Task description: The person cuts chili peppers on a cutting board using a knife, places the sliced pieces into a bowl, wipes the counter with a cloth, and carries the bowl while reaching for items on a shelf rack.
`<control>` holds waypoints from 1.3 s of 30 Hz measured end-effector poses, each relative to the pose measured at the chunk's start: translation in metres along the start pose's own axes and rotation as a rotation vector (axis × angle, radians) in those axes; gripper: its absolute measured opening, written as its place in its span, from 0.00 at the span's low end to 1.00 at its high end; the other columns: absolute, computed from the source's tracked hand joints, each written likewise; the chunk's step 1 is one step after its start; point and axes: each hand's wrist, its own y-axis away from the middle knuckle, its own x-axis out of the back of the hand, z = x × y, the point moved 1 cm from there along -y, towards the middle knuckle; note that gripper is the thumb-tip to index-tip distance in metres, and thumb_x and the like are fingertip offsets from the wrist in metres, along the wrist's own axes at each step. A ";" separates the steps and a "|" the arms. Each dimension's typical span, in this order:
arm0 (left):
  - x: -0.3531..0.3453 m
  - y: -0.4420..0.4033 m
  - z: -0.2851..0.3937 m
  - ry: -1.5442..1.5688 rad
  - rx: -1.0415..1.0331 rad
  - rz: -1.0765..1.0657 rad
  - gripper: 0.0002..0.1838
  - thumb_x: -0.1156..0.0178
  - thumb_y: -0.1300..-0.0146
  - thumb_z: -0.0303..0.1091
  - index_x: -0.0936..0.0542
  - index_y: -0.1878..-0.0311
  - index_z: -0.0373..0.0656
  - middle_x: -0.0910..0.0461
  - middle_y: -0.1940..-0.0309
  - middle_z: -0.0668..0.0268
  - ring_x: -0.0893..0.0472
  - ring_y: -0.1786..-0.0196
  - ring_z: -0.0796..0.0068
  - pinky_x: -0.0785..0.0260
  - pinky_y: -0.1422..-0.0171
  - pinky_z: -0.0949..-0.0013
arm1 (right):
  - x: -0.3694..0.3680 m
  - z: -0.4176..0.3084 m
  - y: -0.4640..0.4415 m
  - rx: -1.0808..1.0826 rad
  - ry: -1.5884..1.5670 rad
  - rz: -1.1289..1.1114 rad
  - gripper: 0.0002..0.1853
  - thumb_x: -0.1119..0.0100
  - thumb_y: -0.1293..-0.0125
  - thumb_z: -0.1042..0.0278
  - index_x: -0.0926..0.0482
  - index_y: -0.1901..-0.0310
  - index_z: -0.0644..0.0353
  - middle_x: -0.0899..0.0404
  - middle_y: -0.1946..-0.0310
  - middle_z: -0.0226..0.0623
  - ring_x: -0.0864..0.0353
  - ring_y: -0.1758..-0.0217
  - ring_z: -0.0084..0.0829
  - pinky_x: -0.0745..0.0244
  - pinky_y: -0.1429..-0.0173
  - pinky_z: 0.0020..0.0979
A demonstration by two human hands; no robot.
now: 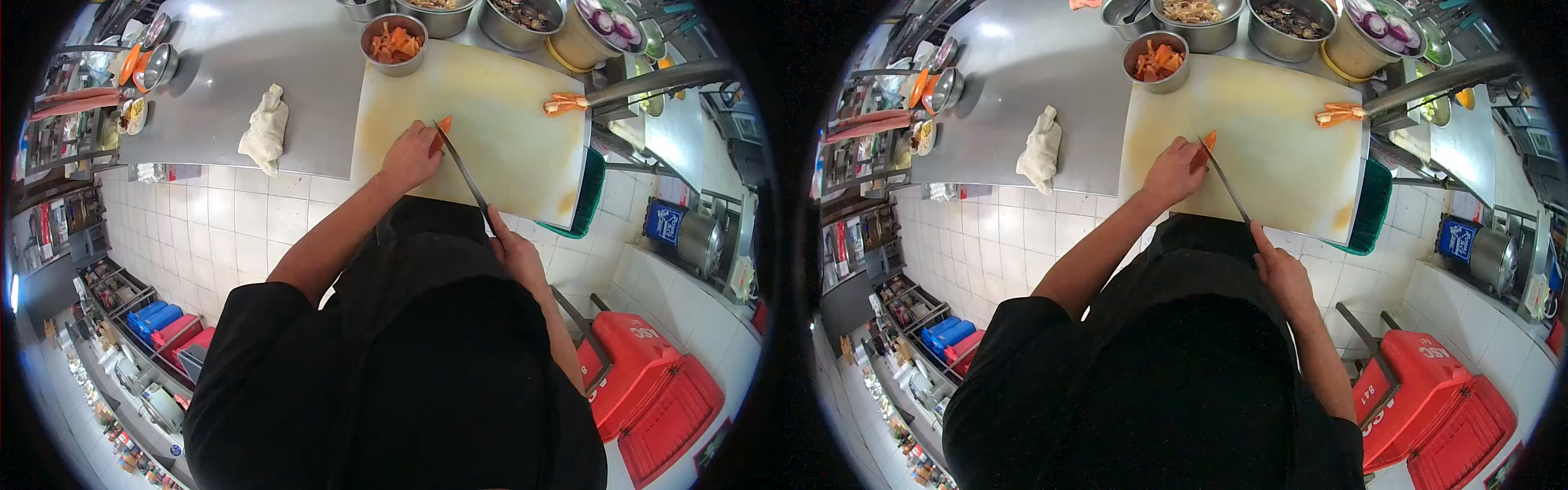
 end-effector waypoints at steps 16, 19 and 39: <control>0.025 0.008 -0.031 -0.051 -0.192 0.094 0.17 0.33 0.39 0.30 0.18 0.46 0.44 0.22 0.52 0.57 0.21 0.46 0.51 0.26 0.39 0.53 | 0.013 -0.001 -0.020 0.122 -0.068 0.155 0.37 0.40 0.28 0.65 0.41 0.21 0.32 0.15 0.63 0.53 0.14 0.60 0.55 0.20 0.54 0.52; 0.023 0.011 -0.031 -0.098 -0.204 0.063 0.13 0.36 0.38 0.32 0.17 0.51 0.43 0.21 0.55 0.57 0.21 0.47 0.52 0.26 0.40 0.53 | 0.015 0.000 -0.017 0.106 0.049 0.080 0.37 0.39 0.28 0.64 0.41 0.21 0.30 0.17 0.67 0.50 0.14 0.63 0.53 0.19 0.57 0.51; 0.003 -0.003 -0.020 -0.079 -0.058 0.080 0.07 0.38 0.36 0.34 0.17 0.62 0.41 0.20 0.65 0.55 0.18 0.56 0.51 0.25 0.48 0.51 | 0.030 -0.019 -0.008 0.055 0.311 -0.036 0.37 0.40 0.27 0.62 0.43 0.20 0.30 0.19 0.72 0.49 0.15 0.71 0.51 0.19 0.66 0.53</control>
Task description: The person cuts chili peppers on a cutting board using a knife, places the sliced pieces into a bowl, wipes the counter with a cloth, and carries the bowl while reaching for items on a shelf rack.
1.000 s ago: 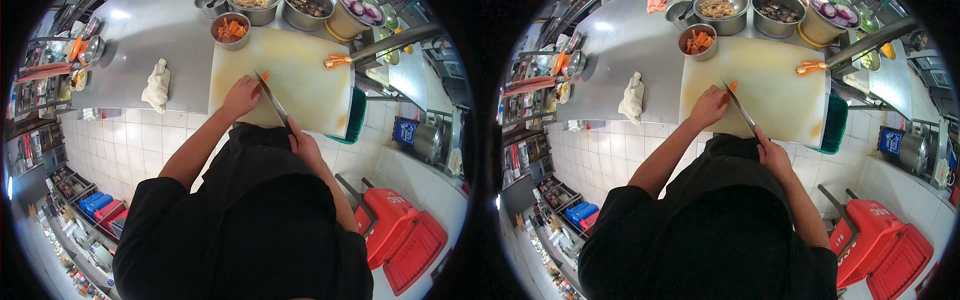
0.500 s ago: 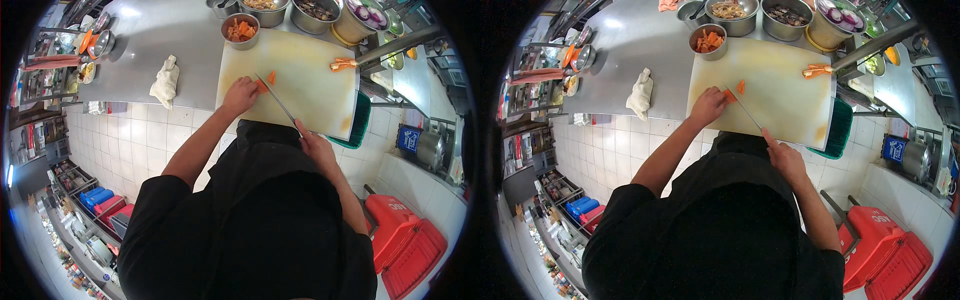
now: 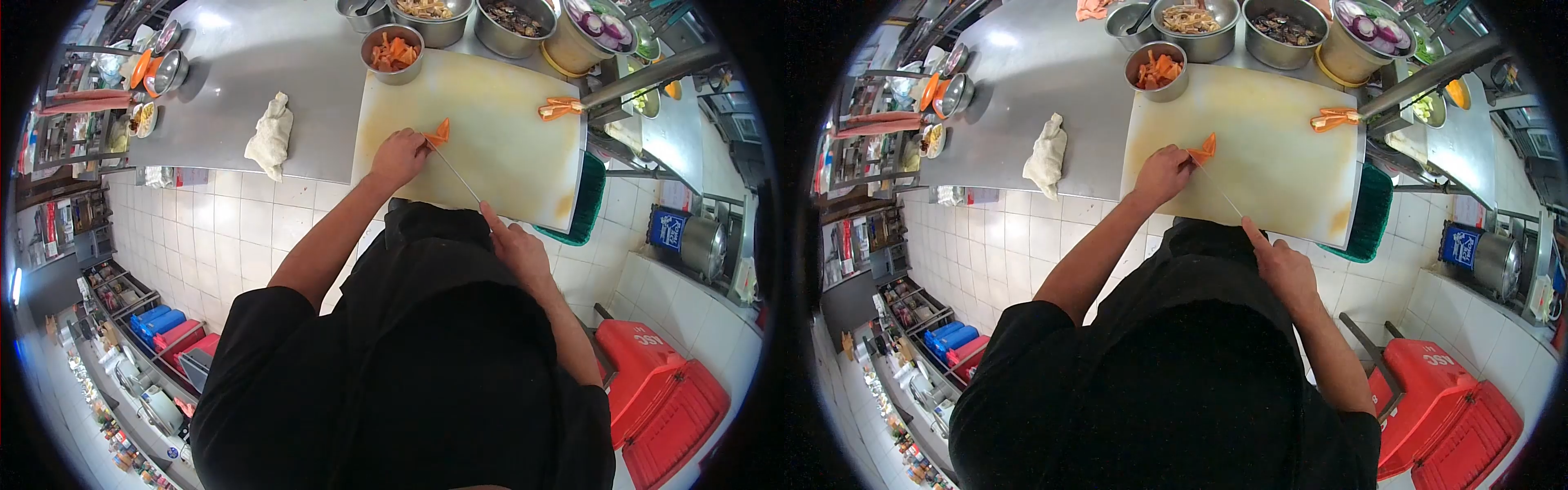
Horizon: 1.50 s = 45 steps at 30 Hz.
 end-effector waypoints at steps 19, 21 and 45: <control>0.013 -0.022 0.011 0.064 -0.100 -0.074 0.22 0.34 0.39 0.28 0.20 0.40 0.44 0.23 0.43 0.54 0.22 0.39 0.50 0.27 0.33 0.55 | -0.070 0.035 -0.018 -0.233 -1.371 -0.092 0.36 0.48 0.21 0.70 0.47 0.17 0.36 0.28 0.76 0.28 0.29 0.78 0.20 0.28 0.72 0.26; 0.011 -0.031 0.009 0.072 -0.157 -0.111 0.22 0.35 0.38 0.27 0.20 0.39 0.45 0.23 0.45 0.55 0.22 0.40 0.50 0.26 0.34 0.55 | -0.089 0.026 -0.033 -0.134 -1.381 -0.057 0.36 0.48 0.21 0.70 0.47 0.17 0.37 0.28 0.76 0.27 0.28 0.77 0.20 0.28 0.71 0.26; 0.094 -0.106 -0.013 0.142 -0.322 0.376 0.18 0.28 0.41 0.31 0.16 0.47 0.40 0.18 0.47 0.55 0.17 0.47 0.51 0.23 0.41 0.56 | -0.014 0.032 -0.004 -0.197 -0.814 0.451 0.37 0.42 0.27 0.71 0.43 0.19 0.51 0.14 0.62 0.56 0.13 0.60 0.52 0.20 0.49 0.42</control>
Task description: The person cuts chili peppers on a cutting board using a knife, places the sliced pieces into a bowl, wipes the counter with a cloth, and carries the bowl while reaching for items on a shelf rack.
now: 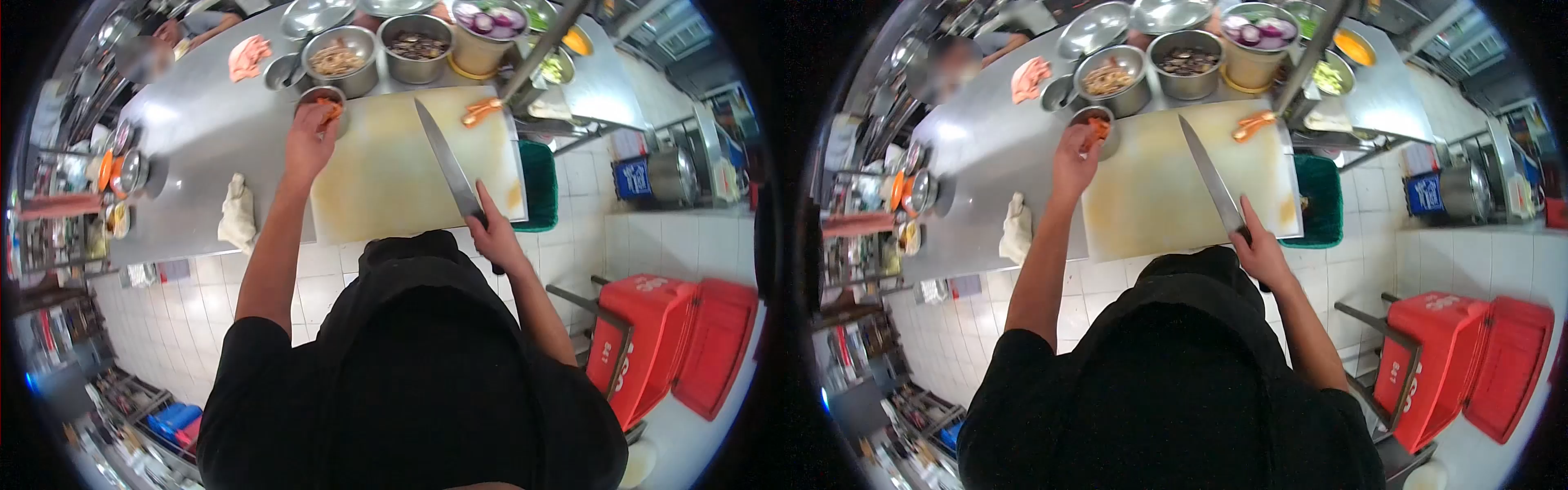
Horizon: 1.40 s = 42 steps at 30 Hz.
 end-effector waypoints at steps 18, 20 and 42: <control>-0.249 -0.036 0.098 0.032 0.153 -0.508 0.12 0.30 0.39 0.37 0.15 0.58 0.40 0.16 0.58 0.55 0.15 0.57 0.55 0.22 0.49 0.56 | 0.061 0.057 0.105 -0.423 -0.527 0.101 0.36 0.47 0.23 0.73 0.47 0.17 0.48 0.29 0.78 0.26 0.32 0.81 0.18 0.33 0.76 0.25; -0.233 -0.021 0.096 0.028 0.169 -0.553 0.11 0.30 0.39 0.37 0.15 0.60 0.39 0.16 0.60 0.56 0.15 0.59 0.58 0.22 0.51 0.58 | 0.065 0.063 0.103 -0.404 -0.539 0.052 0.36 0.48 0.22 0.72 0.49 0.16 0.46 0.29 0.77 0.27 0.32 0.80 0.18 0.32 0.75 0.25; -0.170 0.070 0.099 0.148 0.203 -0.336 0.07 0.30 0.39 0.33 0.14 0.63 0.38 0.20 0.67 0.59 0.18 0.66 0.61 0.25 0.58 0.60 | 0.023 0.073 0.026 -0.406 -0.700 -0.246 0.35 0.52 0.18 0.66 0.51 0.16 0.35 0.28 0.77 0.29 0.30 0.79 0.21 0.27 0.73 0.26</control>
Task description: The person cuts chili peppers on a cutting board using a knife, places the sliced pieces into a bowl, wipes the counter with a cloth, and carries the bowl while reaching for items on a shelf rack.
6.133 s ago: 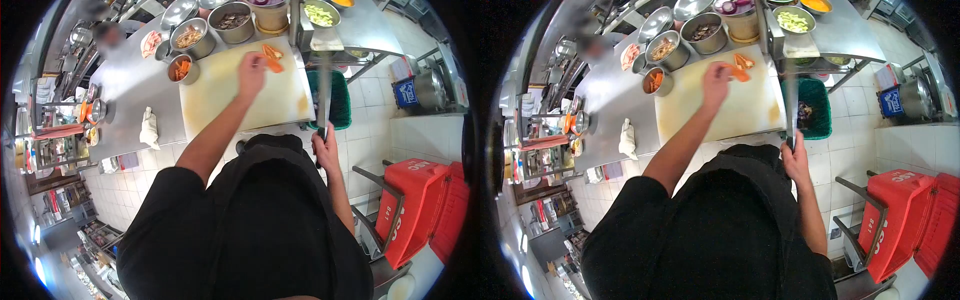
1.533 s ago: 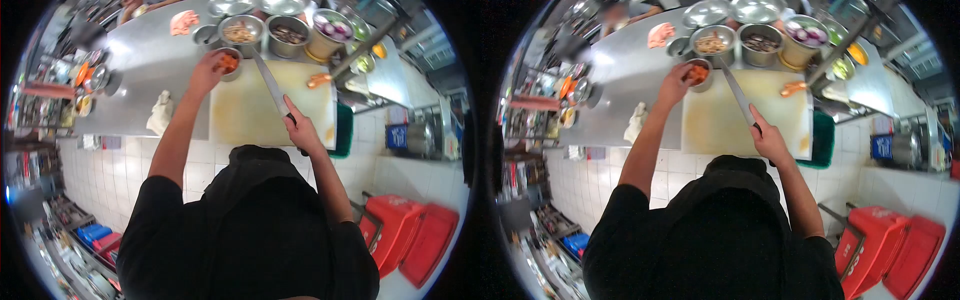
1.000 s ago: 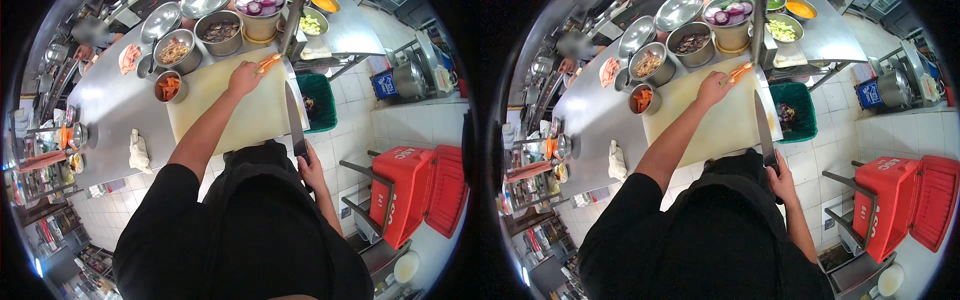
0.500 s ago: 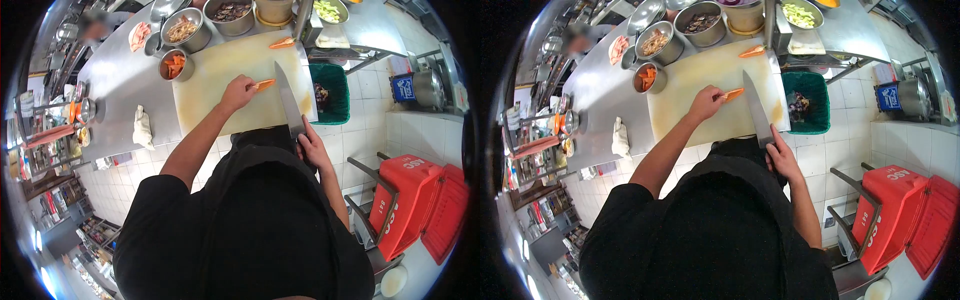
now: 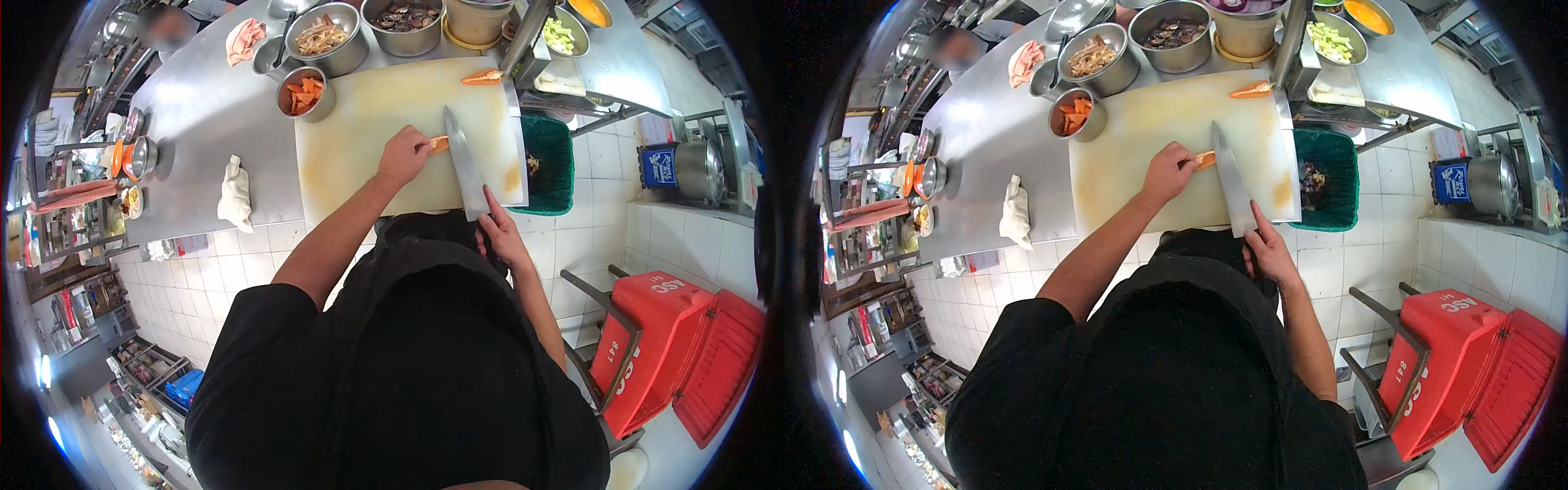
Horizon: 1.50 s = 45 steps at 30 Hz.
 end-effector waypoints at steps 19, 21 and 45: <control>0.001 0.017 -0.008 0.063 -0.025 0.077 0.06 0.33 0.36 0.29 0.12 0.60 0.38 0.18 0.66 0.60 0.18 0.66 0.64 0.24 0.59 0.64 | -0.023 0.003 -0.004 0.010 0.070 -0.026 0.36 0.47 0.21 0.68 0.47 0.17 0.37 0.28 0.77 0.28 0.29 0.78 0.21 0.27 0.72 0.27; 0.002 0.021 -0.008 0.060 0.035 0.086 0.06 0.34 0.37 0.30 0.12 0.61 0.40 0.18 0.65 0.59 0.17 0.63 0.59 0.24 0.57 0.60 | -0.022 0.008 -0.006 0.007 0.102 -0.020 0.36 0.47 0.21 0.69 0.47 0.17 0.36 0.28 0.77 0.28 0.30 0.78 0.21 0.27 0.72 0.27; 0.040 0.082 -0.030 0.009 0.195 0.257 0.04 0.30 0.40 0.30 0.12 0.63 0.40 0.18 0.68 0.58 0.18 0.68 0.61 0.25 0.62 0.63 | -0.069 -0.013 -0.016 0.184 0.999 -0.036 0.37 0.41 0.27 0.64 0.43 0.19 0.32 0.15 0.65 0.60 0.15 0.61 0.62 0.20 0.52 0.51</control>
